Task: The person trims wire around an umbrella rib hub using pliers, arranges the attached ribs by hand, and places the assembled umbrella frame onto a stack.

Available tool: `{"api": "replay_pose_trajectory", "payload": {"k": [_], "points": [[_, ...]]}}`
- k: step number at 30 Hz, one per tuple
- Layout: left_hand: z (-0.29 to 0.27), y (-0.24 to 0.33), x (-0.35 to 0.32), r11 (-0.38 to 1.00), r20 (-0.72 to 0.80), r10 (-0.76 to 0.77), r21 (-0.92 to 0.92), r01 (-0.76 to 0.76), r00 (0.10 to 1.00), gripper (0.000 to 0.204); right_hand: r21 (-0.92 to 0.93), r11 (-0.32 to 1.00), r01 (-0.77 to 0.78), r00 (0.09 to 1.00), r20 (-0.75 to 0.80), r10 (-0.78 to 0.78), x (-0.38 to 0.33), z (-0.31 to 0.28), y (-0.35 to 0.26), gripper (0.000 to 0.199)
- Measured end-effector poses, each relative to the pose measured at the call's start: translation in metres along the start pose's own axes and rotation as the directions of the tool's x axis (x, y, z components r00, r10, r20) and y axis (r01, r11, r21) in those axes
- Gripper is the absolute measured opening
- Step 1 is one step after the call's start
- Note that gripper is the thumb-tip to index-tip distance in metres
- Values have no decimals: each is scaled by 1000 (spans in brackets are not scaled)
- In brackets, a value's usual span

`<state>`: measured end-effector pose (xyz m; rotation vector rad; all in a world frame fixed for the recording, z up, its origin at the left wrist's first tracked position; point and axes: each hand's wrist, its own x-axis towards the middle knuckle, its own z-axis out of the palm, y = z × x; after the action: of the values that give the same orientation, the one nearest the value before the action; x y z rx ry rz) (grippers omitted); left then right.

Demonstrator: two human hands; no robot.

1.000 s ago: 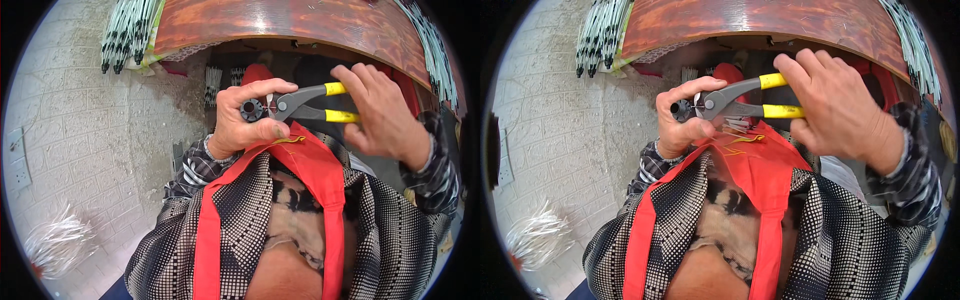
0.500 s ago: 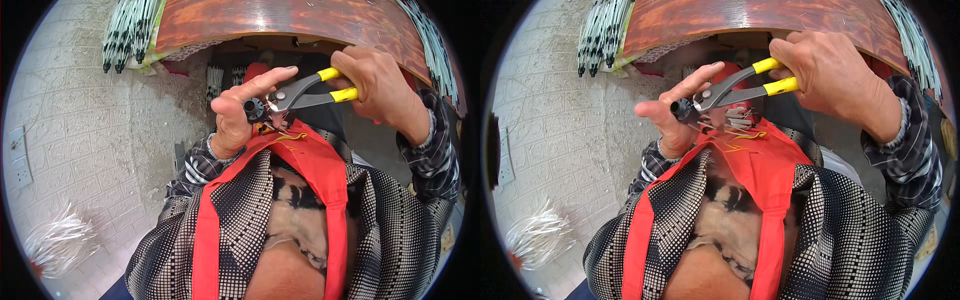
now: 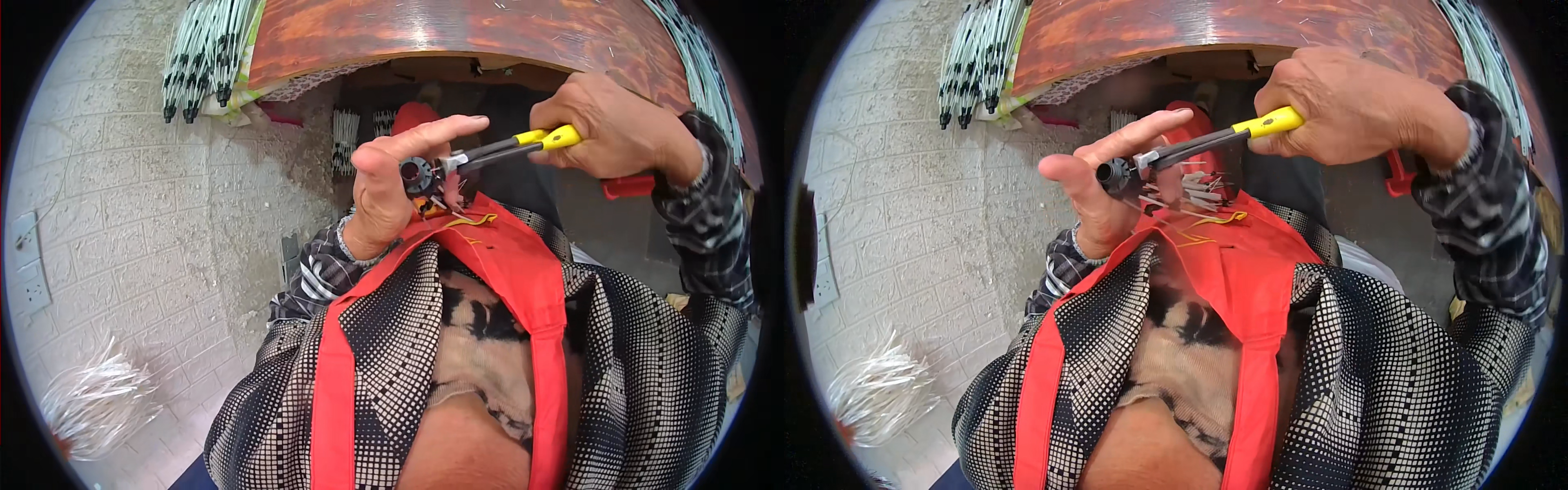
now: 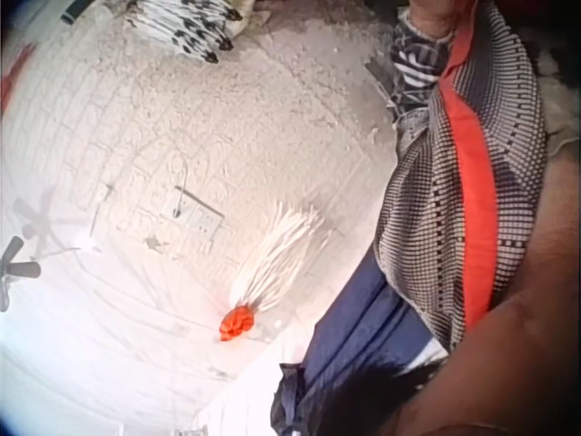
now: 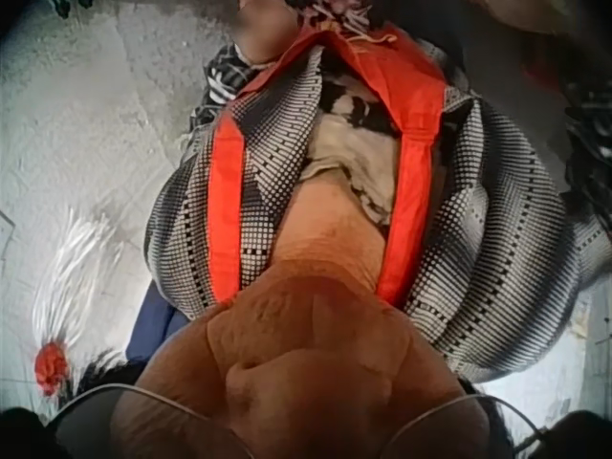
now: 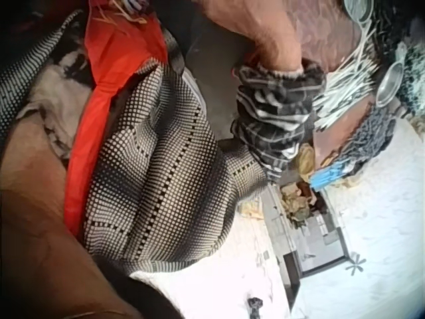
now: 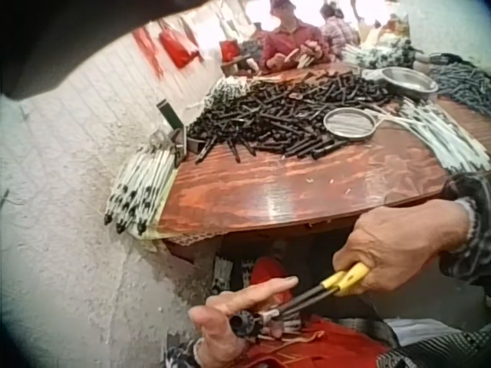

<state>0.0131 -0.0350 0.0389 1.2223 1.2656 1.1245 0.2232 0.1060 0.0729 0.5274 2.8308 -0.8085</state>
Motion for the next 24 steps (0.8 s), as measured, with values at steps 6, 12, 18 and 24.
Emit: {"api": "replay_pose_trajectory", "payload": {"k": [6,12,18,24], "points": [[-4,-4,3,994,-50,-15,-105,10,999,125,28,999,-33,999,-41,34,-9,3,-8,26],[-3,-4,3,991,-75,-37,-131,27,997,122,-197,980,-25,964,-263,-28,-16,21,-13,60],[-3,-5,4,985,-89,-38,-172,22,995,121,-289,946,-146,918,-397,20,-17,30,-24,61],[-1,-1,1,983,-62,-41,-181,29,997,122,-420,892,-170,919,-394,-10,-21,19,-25,59]]}}
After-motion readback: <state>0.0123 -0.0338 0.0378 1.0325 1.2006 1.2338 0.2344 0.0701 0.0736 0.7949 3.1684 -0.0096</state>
